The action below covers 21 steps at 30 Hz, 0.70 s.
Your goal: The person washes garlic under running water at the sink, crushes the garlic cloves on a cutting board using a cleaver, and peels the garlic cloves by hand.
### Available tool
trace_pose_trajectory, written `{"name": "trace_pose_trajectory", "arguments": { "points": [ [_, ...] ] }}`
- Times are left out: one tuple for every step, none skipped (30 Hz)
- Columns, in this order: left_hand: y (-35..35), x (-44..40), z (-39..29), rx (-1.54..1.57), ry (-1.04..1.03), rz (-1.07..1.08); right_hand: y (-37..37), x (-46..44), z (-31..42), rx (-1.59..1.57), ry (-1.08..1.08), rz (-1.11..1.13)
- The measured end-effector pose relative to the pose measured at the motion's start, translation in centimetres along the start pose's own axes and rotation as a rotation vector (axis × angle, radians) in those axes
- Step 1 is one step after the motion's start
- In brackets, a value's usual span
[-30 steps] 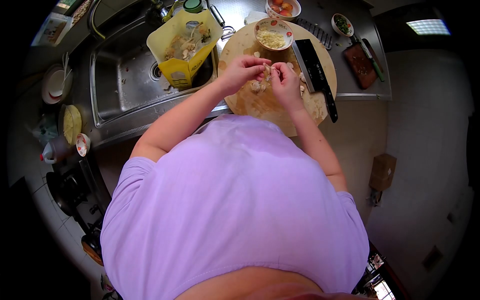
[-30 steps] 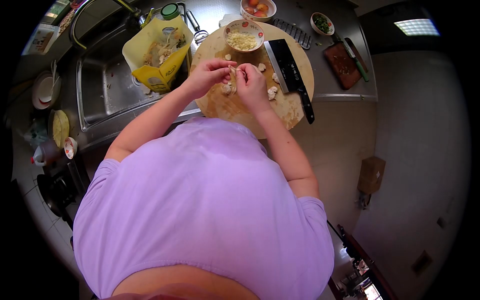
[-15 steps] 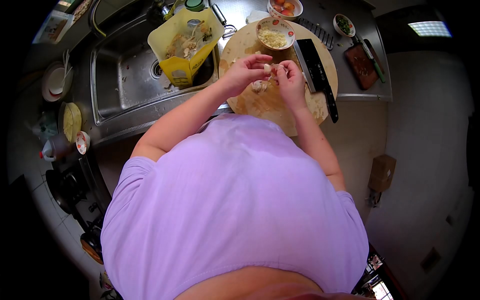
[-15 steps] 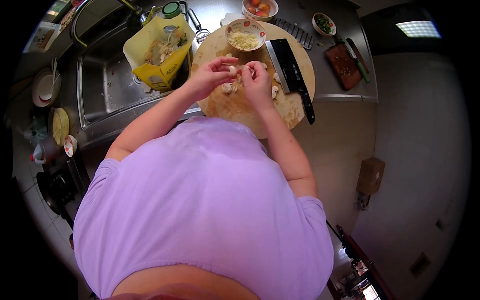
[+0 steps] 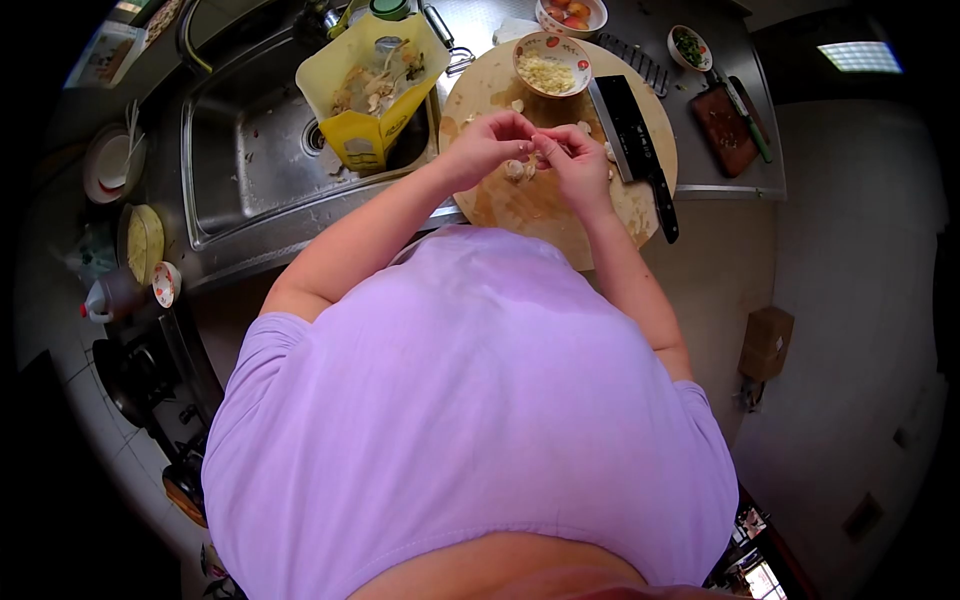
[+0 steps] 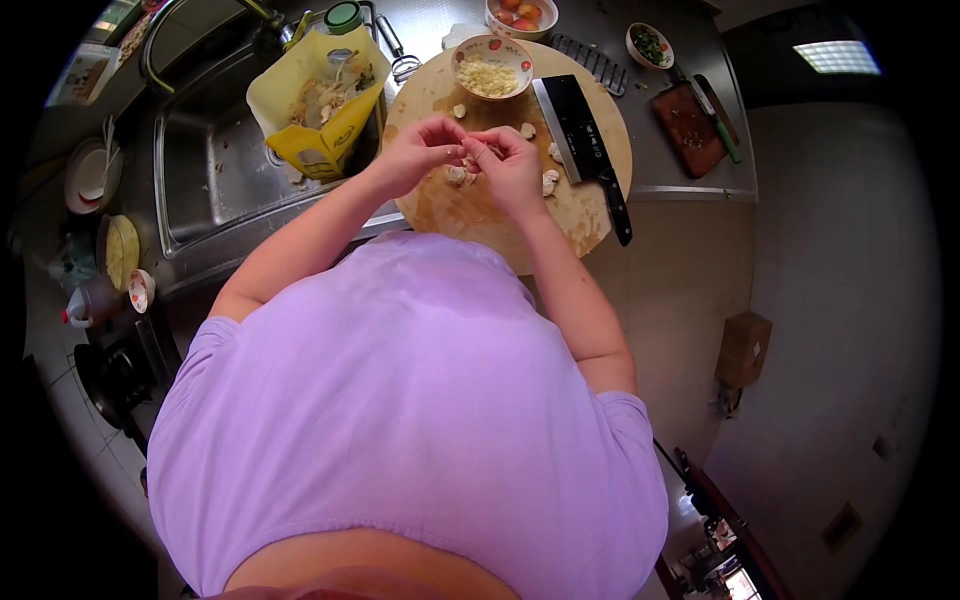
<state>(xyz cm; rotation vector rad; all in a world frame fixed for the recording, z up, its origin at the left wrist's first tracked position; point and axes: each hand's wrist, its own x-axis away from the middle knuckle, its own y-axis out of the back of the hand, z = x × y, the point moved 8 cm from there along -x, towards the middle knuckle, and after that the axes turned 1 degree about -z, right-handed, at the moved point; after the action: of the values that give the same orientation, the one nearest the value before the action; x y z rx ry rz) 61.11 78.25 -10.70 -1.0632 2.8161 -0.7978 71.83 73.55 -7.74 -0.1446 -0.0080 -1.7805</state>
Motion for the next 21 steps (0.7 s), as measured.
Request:
{"name": "trace_pose_trajectory", "arguments": {
  "points": [
    [-0.1,0.0,0.0,-0.024,0.003,0.007,0.0,0.0,0.2,-0.011,0.031,-0.001],
    [-0.2,0.0,0.0,-0.048,0.007,0.015,0.0,0.1,0.4,-0.021,0.062,-0.002],
    [-0.1,0.0,-0.1,-0.047,0.006,0.015,0.0,0.0,0.5,-0.020,0.061,-0.002],
    [-0.1,0.1,-0.2,0.002,0.011,0.024,0.0,0.0,0.0,-0.111,-0.016,-0.002],
    [-0.2,0.1,-0.3,0.050,0.017,0.033,0.0,0.0,-0.5,-0.203,-0.093,-0.003],
    [-0.1,0.0,-0.2,0.051,0.016,0.033,0.2,-0.1,-0.6,-0.203,-0.093,-0.004],
    [0.0,0.0,0.0,0.145,0.024,0.015,0.2,-0.1,-1.0,-0.324,-0.117,-0.004],
    [0.2,0.0,0.2,0.240,0.032,-0.004,0.2,-0.1,-1.4,-0.445,-0.142,-0.004],
    [0.4,0.0,0.3,0.241,0.032,-0.004,0.2,-0.2,-1.5,-0.445,-0.142,-0.003],
    [0.7,0.0,0.5,0.306,0.048,-0.031,0.4,-0.2,-1.7,-0.452,-0.146,-0.016],
    [1.1,0.0,0.7,0.372,0.065,-0.057,0.6,-0.3,-1.9,-0.459,-0.148,-0.030],
    [1.3,-0.2,0.7,0.372,0.065,-0.055,0.7,-0.4,-2.1,-0.459,-0.148,-0.031],
    [2.2,-0.3,0.9,0.302,0.084,-0.125,1.4,-0.6,-2.3,-0.445,-0.139,-0.088],
    [3.0,-0.4,1.0,0.231,0.102,-0.195,2.1,-0.8,-2.5,-0.432,-0.131,-0.143],
    [3.8,-0.6,0.8,0.142,0.096,-0.246,2.5,-1.1,-2.5,-0.431,-0.132,-0.142],
    [4.2,-0.9,0.7,0.143,0.096,-0.248,3.3,-1.4,-2.4,-0.390,-0.130,-0.177],
    [4.3,-1.1,-0.1,0.015,0.094,-0.243,3.9,-1.7,-2.3,-0.349,-0.127,-0.210],
    [4.5,-1.3,-0.5,-0.113,0.091,-0.237,3.8,-2.4,-1.7,-0.347,-0.128,-0.208],
    [4.9,-1.8,-1.0,-0.211,0.011,-0.193,3.7,-3.4,-0.5,-0.286,-0.081,-0.181],
    [5.4,-1.8,-1.5,-0.323,0.071,-0.205,3.4,-4.2,1.1,-0.225,-0.033,-0.153],
    [6.3,-1.7,-2.4,-0.385,0.051,-0.240,2.6,-4.9,3.2,-0.149,0.011,-0.159]
  ]
}}
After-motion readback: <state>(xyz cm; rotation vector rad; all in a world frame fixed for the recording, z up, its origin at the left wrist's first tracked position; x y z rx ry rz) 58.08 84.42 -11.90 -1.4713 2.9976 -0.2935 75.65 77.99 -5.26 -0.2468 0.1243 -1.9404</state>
